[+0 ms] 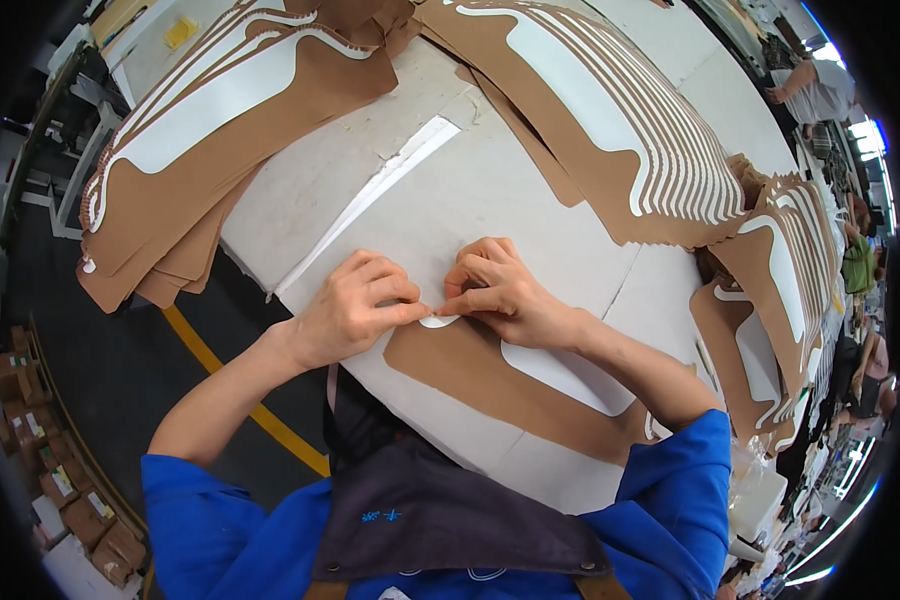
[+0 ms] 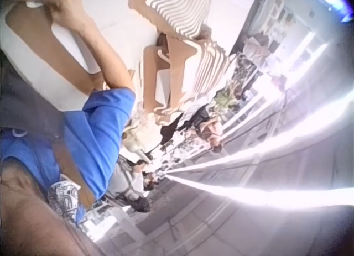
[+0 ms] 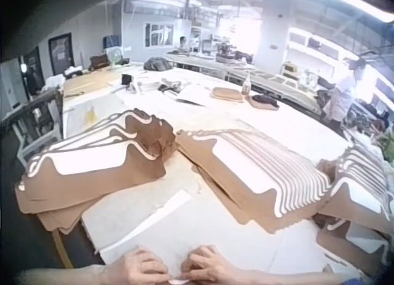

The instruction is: Folding and pressing the edges of leather pieces after applying adhesive to create handbag components.

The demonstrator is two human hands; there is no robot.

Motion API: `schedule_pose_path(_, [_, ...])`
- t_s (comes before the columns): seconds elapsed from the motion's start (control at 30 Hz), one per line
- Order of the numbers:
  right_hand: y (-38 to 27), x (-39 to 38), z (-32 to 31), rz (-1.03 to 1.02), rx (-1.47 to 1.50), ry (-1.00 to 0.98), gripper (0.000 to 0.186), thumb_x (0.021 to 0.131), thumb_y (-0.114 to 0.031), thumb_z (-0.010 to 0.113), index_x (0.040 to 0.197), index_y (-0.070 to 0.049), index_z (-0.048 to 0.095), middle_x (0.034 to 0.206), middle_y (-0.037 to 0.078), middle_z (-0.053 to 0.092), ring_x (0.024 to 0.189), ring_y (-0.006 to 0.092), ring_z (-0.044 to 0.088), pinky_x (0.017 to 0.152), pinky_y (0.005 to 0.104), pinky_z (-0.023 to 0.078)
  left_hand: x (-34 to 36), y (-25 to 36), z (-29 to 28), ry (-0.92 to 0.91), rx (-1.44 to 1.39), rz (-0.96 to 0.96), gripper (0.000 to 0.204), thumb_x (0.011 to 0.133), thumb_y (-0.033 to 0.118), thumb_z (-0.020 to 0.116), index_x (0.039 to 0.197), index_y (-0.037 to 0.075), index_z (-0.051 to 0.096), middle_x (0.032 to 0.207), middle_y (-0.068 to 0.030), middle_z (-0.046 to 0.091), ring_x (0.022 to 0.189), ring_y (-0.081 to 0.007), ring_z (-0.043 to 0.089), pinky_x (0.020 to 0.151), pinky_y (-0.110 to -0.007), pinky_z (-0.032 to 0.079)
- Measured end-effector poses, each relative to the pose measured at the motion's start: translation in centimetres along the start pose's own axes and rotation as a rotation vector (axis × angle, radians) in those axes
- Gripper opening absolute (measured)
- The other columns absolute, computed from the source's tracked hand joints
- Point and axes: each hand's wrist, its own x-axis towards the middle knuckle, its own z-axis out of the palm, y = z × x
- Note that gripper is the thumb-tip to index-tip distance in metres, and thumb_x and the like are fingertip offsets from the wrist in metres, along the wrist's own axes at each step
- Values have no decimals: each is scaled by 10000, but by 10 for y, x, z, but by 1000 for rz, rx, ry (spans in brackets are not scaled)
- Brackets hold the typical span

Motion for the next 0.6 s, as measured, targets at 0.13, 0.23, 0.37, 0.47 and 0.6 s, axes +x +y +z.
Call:
schedule_pose_path(0.13, [-1, -1, -2, -64, -37, -9, 271, 824, -49, 760, 1076, -133, 812, 1093, 14, 642, 1147, 267, 552, 1026, 439, 387, 4, -7, -5, -6, 31, 95, 236, 746, 41, 799, 974, 100, 778, 987, -6, 684, 920, -212, 669, 778, -349, 547])
schedule_pose_path(0.23, [-2, -1, -2, -116, -101, -33, 370, 810, -49, 755, 1169, -130, 792, 1117, 26, 637, 1162, 278, 561, 1038, 462, 390, 2, -9, -7, -8, 30, 142, 248, 736, 42, 812, 978, 88, 780, 996, -26, 690, 914, -214, 683, 722, -335, 566])
schedule_pose_path(0.37, [-8, -1, -5, -195, -246, -72, 489, 786, -40, 740, 1270, -107, 743, 1157, 60, 625, 1173, 298, 563, 1059, 489, 386, 2, -9, -10, -48, 65, 186, 171, 771, 65, 767, 938, 46, 740, 998, -35, 693, 974, -213, 699, 812, -338, 590])
schedule_pose_path(0.47, [-6, -2, -1, -251, -323, -67, 512, 770, -45, 741, 1280, -88, 729, 1163, 84, 617, 1179, 303, 555, 1073, 498, 382, 4, 1, -10, -51, 52, 118, 167, 766, 90, 789, 913, 41, 726, 995, -50, 689, 972, -227, 696, 809, -348, 588])
schedule_pose_path(0.6, [-6, -3, -2, -146, -192, -59, 422, 776, -45, 750, 1193, -106, 762, 1145, 55, 628, 1177, 279, 550, 1062, 473, 382, 7, 32, 7, 53, 104, -147, 314, 688, 97, 876, 976, 36, 765, 986, -55, 664, 934, -274, 667, 743, -402, 565])
